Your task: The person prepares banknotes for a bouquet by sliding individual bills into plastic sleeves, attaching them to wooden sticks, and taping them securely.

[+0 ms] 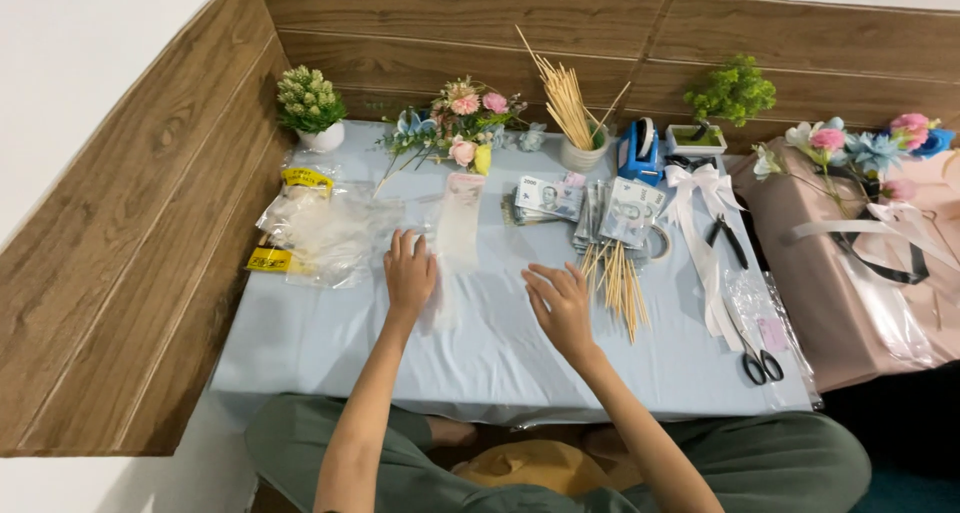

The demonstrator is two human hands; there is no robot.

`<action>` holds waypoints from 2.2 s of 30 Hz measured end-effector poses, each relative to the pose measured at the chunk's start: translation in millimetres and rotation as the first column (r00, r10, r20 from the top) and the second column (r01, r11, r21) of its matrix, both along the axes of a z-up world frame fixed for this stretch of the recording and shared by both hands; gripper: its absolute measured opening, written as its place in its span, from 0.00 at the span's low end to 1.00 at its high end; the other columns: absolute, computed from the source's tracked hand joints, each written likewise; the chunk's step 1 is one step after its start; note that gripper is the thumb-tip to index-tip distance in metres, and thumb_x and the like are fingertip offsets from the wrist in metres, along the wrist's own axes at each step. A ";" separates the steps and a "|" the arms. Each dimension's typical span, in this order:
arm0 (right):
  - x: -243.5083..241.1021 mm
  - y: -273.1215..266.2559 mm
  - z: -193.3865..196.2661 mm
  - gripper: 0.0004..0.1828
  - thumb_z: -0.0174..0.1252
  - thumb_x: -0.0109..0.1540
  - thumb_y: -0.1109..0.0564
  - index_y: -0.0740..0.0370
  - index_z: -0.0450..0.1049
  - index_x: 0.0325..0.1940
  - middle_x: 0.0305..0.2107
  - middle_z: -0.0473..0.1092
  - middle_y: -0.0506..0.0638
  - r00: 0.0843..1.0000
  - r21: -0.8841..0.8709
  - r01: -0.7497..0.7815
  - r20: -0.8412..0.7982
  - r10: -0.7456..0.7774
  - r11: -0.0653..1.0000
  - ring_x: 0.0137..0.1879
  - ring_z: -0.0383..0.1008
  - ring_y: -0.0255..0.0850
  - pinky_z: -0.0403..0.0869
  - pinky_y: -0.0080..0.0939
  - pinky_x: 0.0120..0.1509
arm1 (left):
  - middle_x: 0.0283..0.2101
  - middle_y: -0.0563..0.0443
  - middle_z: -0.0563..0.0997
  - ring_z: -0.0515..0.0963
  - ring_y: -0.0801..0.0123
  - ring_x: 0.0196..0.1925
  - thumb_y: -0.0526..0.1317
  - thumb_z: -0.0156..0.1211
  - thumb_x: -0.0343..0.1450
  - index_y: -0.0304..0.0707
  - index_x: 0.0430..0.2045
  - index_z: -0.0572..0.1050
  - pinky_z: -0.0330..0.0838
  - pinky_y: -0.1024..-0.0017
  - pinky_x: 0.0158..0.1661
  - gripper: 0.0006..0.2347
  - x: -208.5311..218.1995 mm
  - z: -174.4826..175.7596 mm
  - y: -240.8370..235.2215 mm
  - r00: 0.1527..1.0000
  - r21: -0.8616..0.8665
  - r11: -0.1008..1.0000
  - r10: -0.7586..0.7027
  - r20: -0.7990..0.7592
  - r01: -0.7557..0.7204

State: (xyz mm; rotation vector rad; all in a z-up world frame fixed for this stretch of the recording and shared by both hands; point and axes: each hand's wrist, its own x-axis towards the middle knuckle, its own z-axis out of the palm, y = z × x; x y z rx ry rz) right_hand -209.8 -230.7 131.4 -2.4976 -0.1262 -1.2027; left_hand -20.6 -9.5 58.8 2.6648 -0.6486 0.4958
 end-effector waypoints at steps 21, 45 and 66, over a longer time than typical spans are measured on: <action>-88.5 -17.4 -53.3 0.32 0.58 0.65 0.45 0.54 0.64 0.73 0.63 0.64 0.57 0.888 0.204 -0.154 -0.401 0.226 0.967 0.68 0.65 0.53 0.58 0.57 0.73 | 0.39 0.36 0.84 0.85 0.60 0.37 0.30 0.56 0.72 0.39 0.51 0.77 0.83 0.72 0.42 0.13 -101.0 12.5 -79.2 0.559 -0.793 0.604 -0.632 -0.536 -0.078; -30.9 -33.7 86.2 0.07 0.65 0.62 0.60 0.61 0.76 0.42 0.27 0.76 0.50 0.704 0.908 -0.086 -0.236 0.669 0.411 0.44 0.76 0.37 0.71 0.41 0.59 | 0.47 0.43 0.83 0.82 0.76 0.25 0.34 0.58 0.72 0.38 0.61 0.68 0.73 0.88 0.23 0.20 -133.0 68.0 -41.6 0.096 -0.827 0.544 -0.824 -0.558 -0.140; -25.8 -13.0 -12.1 0.10 0.63 0.63 0.57 0.58 0.82 0.49 0.34 0.80 0.53 0.850 0.906 0.153 -0.325 0.414 0.395 0.45 0.76 0.35 0.72 0.36 0.58 | 0.49 0.37 0.83 0.84 0.58 0.50 0.38 0.60 0.74 0.31 0.51 0.77 0.78 0.68 0.51 0.13 -160.8 38.8 -89.3 0.671 -0.878 0.124 -0.598 -0.438 -0.463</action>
